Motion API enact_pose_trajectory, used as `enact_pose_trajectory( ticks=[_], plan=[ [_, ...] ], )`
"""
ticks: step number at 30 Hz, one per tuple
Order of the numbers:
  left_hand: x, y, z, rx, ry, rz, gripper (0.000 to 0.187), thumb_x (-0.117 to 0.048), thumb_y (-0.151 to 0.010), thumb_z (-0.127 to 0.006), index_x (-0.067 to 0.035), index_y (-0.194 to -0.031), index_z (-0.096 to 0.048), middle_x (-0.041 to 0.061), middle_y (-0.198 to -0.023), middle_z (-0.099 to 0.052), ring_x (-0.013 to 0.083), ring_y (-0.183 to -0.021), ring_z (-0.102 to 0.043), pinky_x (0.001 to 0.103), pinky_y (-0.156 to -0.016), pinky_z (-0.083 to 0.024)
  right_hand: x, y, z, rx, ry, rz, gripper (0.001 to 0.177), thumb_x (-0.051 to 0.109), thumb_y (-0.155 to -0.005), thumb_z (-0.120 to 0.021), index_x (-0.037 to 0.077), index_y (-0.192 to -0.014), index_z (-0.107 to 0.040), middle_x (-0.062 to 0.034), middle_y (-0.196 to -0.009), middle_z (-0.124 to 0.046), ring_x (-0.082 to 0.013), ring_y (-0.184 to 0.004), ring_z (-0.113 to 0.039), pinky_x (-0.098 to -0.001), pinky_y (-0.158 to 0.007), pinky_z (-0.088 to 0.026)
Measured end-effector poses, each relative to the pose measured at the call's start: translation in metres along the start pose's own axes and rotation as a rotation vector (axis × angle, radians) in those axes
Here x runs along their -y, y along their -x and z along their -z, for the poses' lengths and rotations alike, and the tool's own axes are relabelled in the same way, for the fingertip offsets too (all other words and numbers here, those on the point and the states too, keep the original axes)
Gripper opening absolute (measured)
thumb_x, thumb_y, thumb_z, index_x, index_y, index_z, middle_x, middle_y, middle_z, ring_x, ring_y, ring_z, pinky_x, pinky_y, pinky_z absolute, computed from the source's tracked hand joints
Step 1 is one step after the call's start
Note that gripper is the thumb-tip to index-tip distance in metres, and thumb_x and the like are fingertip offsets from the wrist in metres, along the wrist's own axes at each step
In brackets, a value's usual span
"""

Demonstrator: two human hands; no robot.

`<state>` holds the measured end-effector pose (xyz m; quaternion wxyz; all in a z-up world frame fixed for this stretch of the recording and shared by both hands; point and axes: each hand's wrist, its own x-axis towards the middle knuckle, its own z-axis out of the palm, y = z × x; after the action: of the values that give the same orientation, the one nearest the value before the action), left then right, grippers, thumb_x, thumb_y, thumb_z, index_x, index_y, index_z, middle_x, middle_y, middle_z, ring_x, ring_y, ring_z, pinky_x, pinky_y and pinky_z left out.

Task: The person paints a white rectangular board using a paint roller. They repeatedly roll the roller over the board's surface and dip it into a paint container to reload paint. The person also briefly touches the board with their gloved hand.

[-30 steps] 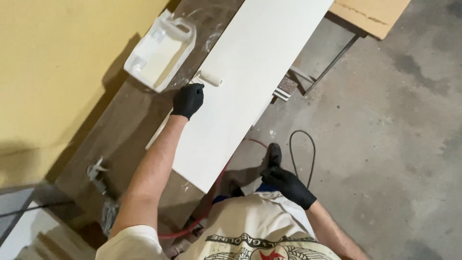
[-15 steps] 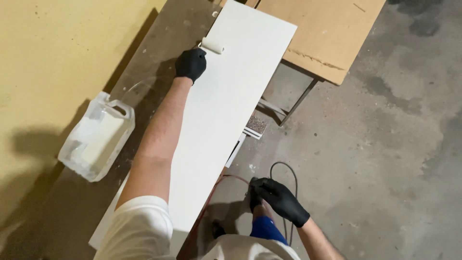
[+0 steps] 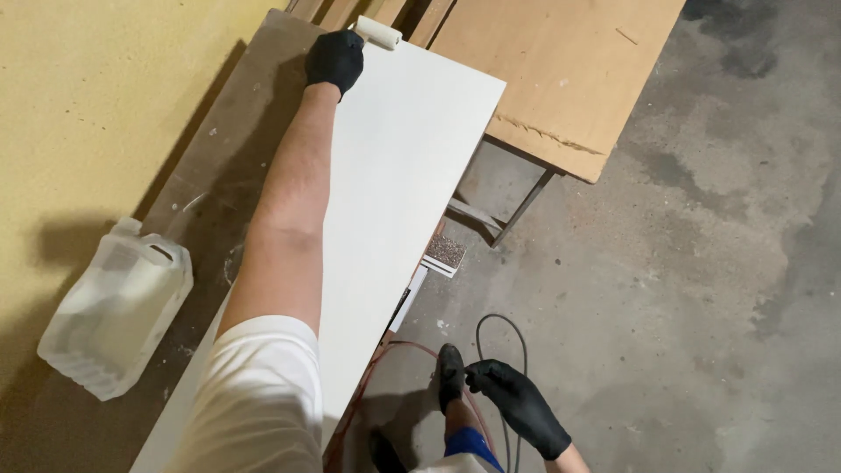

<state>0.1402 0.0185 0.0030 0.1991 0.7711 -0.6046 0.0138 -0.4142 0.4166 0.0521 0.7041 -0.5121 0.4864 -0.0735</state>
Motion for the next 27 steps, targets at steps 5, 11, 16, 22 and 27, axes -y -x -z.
enact_pose_trajectory(
  ticks=[5,11,16,22,27],
  plan=[
    [0.020,0.036,0.002,0.055,-0.028,0.024,0.031,-0.024,-0.094,-0.053,-0.014,-0.095,-0.082,0.022,-0.094,-0.076,0.0474,-0.087,-0.072,0.058,-0.072,-0.056,0.005,0.006,-0.009,-0.010,-0.017,-0.043,0.029,0.025,-0.097,-0.061,0.009,-0.113,-0.080,-0.0053,-0.101,-0.082,-0.0159,-0.091,-0.076,-0.0284,-0.085,-0.058],
    [0.044,0.159,0.062,0.119,-0.041,0.075,0.029,-0.026,-0.097,-0.049,-0.015,-0.091,-0.075,0.021,-0.094,-0.075,0.0504,-0.087,-0.071,0.062,-0.070,-0.054,0.005,0.023,-0.037,0.022,0.093,0.101,0.029,0.025,-0.098,-0.058,0.011,-0.108,-0.080,-0.0037,-0.100,-0.081,-0.0153,-0.090,-0.074,-0.0294,-0.084,-0.057],
    [0.069,0.296,0.127,0.116,0.033,0.087,0.024,-0.022,-0.096,-0.050,-0.017,-0.084,-0.071,0.017,-0.092,-0.076,0.0464,-0.084,-0.070,0.057,-0.070,-0.051,-0.020,0.044,-0.076,0.074,0.120,0.150,0.026,0.018,-0.098,-0.060,0.011,-0.114,-0.080,-0.0032,-0.107,-0.081,-0.0155,-0.095,-0.075,-0.0297,-0.087,-0.057],
    [0.088,0.468,0.224,0.241,-0.077,0.321,0.031,-0.034,-0.098,-0.047,-0.020,-0.095,-0.074,0.020,-0.099,-0.075,0.0526,-0.093,-0.067,0.062,-0.077,-0.052,-0.056,0.081,-0.138,0.119,0.200,0.160,0.034,0.021,-0.095,-0.062,0.011,-0.125,-0.075,-0.0076,-0.128,-0.077,-0.0213,-0.114,-0.074,-0.0331,-0.095,-0.060],
    [0.121,0.616,0.281,0.189,0.044,0.275,0.017,-0.025,-0.094,-0.060,-0.019,-0.087,-0.074,0.014,-0.082,-0.074,0.0417,-0.089,-0.073,0.053,-0.074,-0.059,-0.071,0.130,-0.205,0.119,0.314,0.146,0.046,0.015,-0.095,-0.068,0.000,-0.137,-0.063,-0.0259,-0.126,-0.072,-0.0404,-0.120,-0.068,-0.0504,-0.106,-0.050]
  ],
)
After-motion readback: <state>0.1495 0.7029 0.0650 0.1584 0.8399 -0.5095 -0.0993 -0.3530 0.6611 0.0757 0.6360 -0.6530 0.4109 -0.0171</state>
